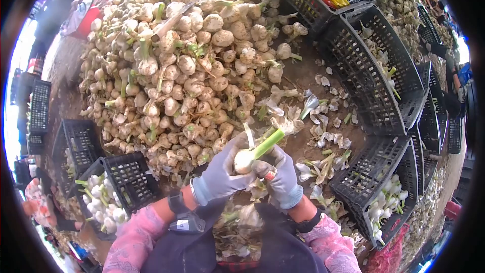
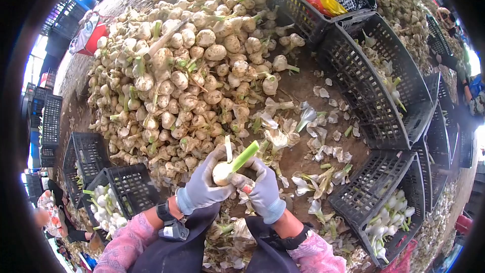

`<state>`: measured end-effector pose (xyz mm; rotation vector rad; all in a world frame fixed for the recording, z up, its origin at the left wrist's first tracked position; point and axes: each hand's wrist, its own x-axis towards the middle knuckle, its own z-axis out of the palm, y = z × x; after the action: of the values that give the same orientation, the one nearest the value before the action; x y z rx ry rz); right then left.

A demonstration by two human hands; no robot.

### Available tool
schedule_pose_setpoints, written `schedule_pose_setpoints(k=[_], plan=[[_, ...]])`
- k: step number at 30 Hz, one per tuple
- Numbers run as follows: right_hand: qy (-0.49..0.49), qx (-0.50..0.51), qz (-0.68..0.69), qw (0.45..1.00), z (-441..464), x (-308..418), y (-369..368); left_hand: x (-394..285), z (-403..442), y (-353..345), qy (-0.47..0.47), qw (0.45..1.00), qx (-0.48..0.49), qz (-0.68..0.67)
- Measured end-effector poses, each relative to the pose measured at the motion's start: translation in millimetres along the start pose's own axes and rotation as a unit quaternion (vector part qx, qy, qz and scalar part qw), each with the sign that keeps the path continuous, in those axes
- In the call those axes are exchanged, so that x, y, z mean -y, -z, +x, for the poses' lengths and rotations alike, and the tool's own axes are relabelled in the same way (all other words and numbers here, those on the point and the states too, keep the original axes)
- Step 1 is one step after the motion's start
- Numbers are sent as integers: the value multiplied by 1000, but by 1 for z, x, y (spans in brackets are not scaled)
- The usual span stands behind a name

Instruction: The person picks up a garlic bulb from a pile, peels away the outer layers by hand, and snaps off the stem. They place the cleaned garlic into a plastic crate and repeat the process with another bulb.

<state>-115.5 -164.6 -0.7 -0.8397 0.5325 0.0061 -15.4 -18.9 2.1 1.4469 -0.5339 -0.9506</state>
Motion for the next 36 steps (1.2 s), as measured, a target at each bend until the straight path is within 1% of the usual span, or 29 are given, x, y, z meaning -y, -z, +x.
schedule_pose_setpoints(k=[1, 4, 7, 10, 11, 13, 16, 19, 20, 22, 23, 25, 26, 27, 28, 29, 30, 31, 32, 33, 34, 36], plan=[[3, 2, 9, 1000, 0, 0, -1, -1, 0, 1, 5, 1000, 4, 1], [8, -5, 1, 1000, 0, -4, 1, -6, -2, -1, 34, 996, 18, -84], [14, 3, -19, 1000, 0, -2, 3, 3, -3, 2, 28, 996, 21, -84], [-16, 10, -15, 1000, -2, 5, 2, -5, -7, 2, 107, 972, 29, -206], [38, 12, -82, 996, 0, 4, 4, -3, -7, 3, 99, 974, 30, -201], [146, 16, -215, 966, 4, 0, 9, 4, -8, 4, 84, 977, 33, -191], [252, -1, -381, 890, 4, 3, 13, 10, -9, 1, 111, 951, 18, -289], [304, -23, -414, 858, 5, 2, 15, 9, -8, -1, 128, 949, 9, -288], [327, -20, -433, 840, 6, 2, 16, 11, -9, 3, 160, 925, 54, -340], [371, -14, -469, 801, 8, 2, 18, 18, -11, 17, 220, 860, 142, -438], [369, -12, -460, 808, 7, 1, 17, 22, -9, 16, 174, 809, 204, -523], [364, -10, -441, 821, 5, -4, 13, 13, -10, 15, 205, 836, 151, -487], [303, -40, -377, 874, 3, -12, 12, 9, -11, 14, 219, 847, 124, -468], [239, -68, -309, 918, 1, -22, 9, 9, -14, 13, 196, 910, 80, -357], [172, -96, -237, 951, 1, -27, 8, 12, -12, 11, 167, 945, 40, -280], [216, -80, -352, 907, -2, -24, 12, 18, -9, 7, 136, 970, -1, -200], [245, -82, -377, 889, -1, -25, 8, 21, -7, 4, 105, 987, -41, -117], [273, -84, -401, 870, 0, -26, 3, 16, -8, 3, 117, 974, -93, -170], [302, -86, -425, 849, 1, -26, -1, 16, -8, 3, 122, 976, -91, -155], [299, -90, -439, 843, 1, -22, -2, 17, -10, 3, 126, 978, -88, -140], [282, -97, -424, 855, 0, -22, -2, 17, -11, 4, 131, 980, -86, -124], [247, -112, -393, 879, -1, -23, -2, 20, -14, 13, 135, 976, -21, -170]])
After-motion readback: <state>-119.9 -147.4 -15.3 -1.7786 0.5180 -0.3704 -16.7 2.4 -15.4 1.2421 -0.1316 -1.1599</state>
